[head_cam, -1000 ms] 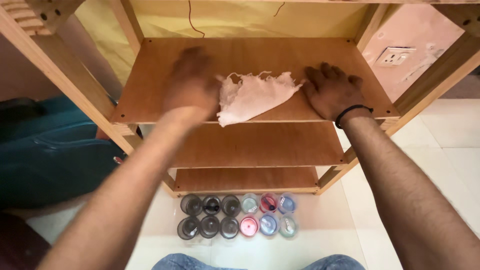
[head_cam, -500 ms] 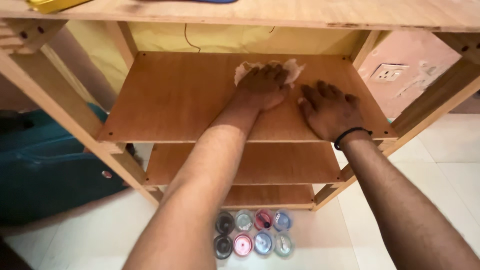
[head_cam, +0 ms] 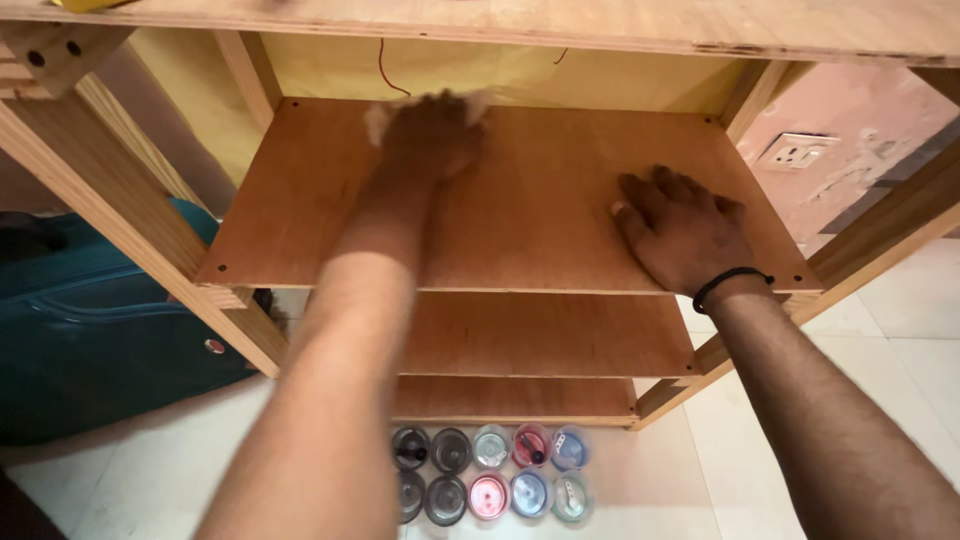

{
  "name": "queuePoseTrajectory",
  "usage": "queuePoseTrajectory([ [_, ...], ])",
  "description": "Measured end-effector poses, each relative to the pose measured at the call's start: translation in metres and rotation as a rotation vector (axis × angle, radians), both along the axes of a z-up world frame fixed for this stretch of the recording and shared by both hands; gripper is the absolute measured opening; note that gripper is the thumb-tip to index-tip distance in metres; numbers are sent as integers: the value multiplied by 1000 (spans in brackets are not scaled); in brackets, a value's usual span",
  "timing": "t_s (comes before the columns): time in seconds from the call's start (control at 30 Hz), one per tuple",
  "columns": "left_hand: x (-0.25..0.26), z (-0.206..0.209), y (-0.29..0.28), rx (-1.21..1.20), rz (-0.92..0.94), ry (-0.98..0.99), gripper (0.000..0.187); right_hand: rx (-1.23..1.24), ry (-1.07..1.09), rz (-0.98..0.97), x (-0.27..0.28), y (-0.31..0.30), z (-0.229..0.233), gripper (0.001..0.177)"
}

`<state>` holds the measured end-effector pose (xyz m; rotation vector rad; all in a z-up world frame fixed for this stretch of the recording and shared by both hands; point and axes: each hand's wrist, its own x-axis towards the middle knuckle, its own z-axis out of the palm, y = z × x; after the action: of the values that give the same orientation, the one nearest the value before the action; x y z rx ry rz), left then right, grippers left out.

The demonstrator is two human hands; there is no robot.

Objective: The person wipes the shelves of a wooden unit with a white cloth, then picks up small glass jars from the floor, wipes them, and places them on the shelves. The person handles the jars one at a time and arranges them on the middle shelf.

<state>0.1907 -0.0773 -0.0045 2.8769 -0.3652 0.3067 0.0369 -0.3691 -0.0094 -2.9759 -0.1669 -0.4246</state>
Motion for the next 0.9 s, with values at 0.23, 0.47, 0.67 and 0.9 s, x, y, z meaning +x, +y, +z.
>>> queuePoseTrajectory([
  [0.23,-21,7,84,-6,170,9,71,-4,-5,6,-2,3,3,59],
  [0.47,-44,11,135,-13,296,17,74,15,-18,6,-1,2,1,57],
  [0.67,-73,13,136,-26,375,53,86,20,2,-17,-7,6,7,57],
  [0.9,-131,3,130,-70,424,109,96,26,37,-34,-7,6,8,58],
])
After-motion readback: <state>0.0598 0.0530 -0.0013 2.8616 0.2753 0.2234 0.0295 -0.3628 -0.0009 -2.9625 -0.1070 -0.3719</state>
